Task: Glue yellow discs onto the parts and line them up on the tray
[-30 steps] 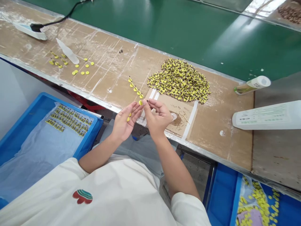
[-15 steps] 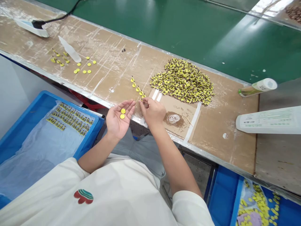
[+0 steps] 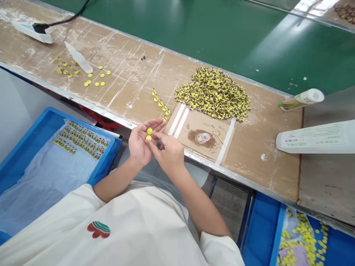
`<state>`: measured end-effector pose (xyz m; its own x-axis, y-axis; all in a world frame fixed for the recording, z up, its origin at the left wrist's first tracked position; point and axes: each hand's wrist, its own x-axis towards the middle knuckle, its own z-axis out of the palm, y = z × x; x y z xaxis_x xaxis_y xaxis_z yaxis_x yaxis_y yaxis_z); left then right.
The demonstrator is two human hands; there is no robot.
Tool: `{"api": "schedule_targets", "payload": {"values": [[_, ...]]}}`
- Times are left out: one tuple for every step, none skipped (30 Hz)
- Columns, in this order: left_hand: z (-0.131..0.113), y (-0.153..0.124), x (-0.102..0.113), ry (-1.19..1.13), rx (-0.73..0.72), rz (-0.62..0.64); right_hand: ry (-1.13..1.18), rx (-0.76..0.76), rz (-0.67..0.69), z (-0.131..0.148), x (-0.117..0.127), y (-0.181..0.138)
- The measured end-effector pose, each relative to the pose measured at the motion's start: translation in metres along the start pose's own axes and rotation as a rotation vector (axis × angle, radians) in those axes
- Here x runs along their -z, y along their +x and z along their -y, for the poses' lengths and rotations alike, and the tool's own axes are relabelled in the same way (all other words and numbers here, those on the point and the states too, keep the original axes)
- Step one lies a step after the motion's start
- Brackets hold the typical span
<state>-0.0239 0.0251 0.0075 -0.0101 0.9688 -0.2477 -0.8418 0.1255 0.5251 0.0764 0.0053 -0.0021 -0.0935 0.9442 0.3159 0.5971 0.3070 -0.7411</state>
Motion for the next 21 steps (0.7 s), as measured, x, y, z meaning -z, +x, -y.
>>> {"api": "schedule_targets", "payload": {"values": [[0.002, -0.001, -0.001, 0.008, 0.010, -0.009, 0.049, -0.052, 0.020, 0.000, 0.000, 0.000], [0.003, -0.002, -0.002, 0.018, 0.020, -0.023, 0.109, -0.107, 0.039, 0.000, 0.000, 0.001], [0.005, -0.003, -0.002, 0.024, 0.034, -0.041, 0.177, -0.161, 0.059, 0.000, 0.001, 0.002], [0.006, -0.003, -0.002, 0.026, 0.052, -0.060, 0.251, -0.212, 0.084, 0.000, 0.003, 0.003], [0.006, -0.003, -0.001, 0.023, 0.076, -0.074, 0.334, -0.261, 0.107, 0.000, 0.005, 0.005], [0.006, -0.003, -0.001, 0.015, 0.109, -0.079, 0.431, -0.314, 0.123, 0.001, 0.007, 0.005], [0.006, -0.003, 0.000, 0.007, 0.140, -0.076, 0.543, -0.375, 0.126, 0.001, 0.009, 0.006], [0.006, -0.003, 0.001, 0.005, 0.162, -0.067, 0.666, -0.445, 0.111, 0.002, 0.011, 0.006], [0.007, -0.004, 0.002, 0.014, 0.171, -0.055, 0.792, -0.526, 0.079, 0.002, 0.013, 0.006], [0.007, -0.004, 0.003, 0.032, 0.171, -0.039, 0.917, -0.612, 0.037, 0.002, 0.015, 0.005], [0.007, -0.005, 0.004, 0.056, 0.169, -0.019, 1.032, -0.697, -0.001, 0.002, 0.017, 0.004], [0.008, -0.007, 0.005, 0.083, 0.171, 0.005, 1.133, -0.774, -0.020, 0.002, 0.018, 0.003], [0.009, -0.008, 0.006, 0.110, 0.184, 0.034, 1.222, -0.839, -0.023, 0.002, 0.019, 0.001], [0.010, -0.009, 0.006, 0.133, 0.210, 0.066, 1.301, -0.887, -0.014, 0.002, 0.020, 0.000], [0.010, -0.010, 0.007, 0.150, 0.241, 0.095, 1.367, -0.920, 0.003, 0.001, 0.021, -0.002], [0.011, -0.011, 0.007, 0.165, 0.268, 0.118, 1.419, -0.938, 0.018, 0.001, 0.021, -0.004], [0.012, -0.013, 0.007, 0.180, 0.292, 0.137, 1.456, -0.950, 0.021, 0.001, 0.022, -0.006], [0.012, -0.013, 0.007, 0.193, 0.313, 0.156, 1.481, -0.959, 0.011, 0.001, 0.022, -0.007], [0.013, -0.014, 0.007, 0.206, 0.333, 0.178, 1.498, -0.967, -0.005, 0.001, 0.022, -0.009], [0.014, -0.015, 0.007, 0.217, 0.350, 0.200, 1.508, -0.975, -0.022, 0.001, 0.023, -0.009], [0.015, -0.015, 0.007, 0.225, 0.361, 0.216, 1.512, -0.986, -0.036, 0.001, 0.023, -0.010]]}}
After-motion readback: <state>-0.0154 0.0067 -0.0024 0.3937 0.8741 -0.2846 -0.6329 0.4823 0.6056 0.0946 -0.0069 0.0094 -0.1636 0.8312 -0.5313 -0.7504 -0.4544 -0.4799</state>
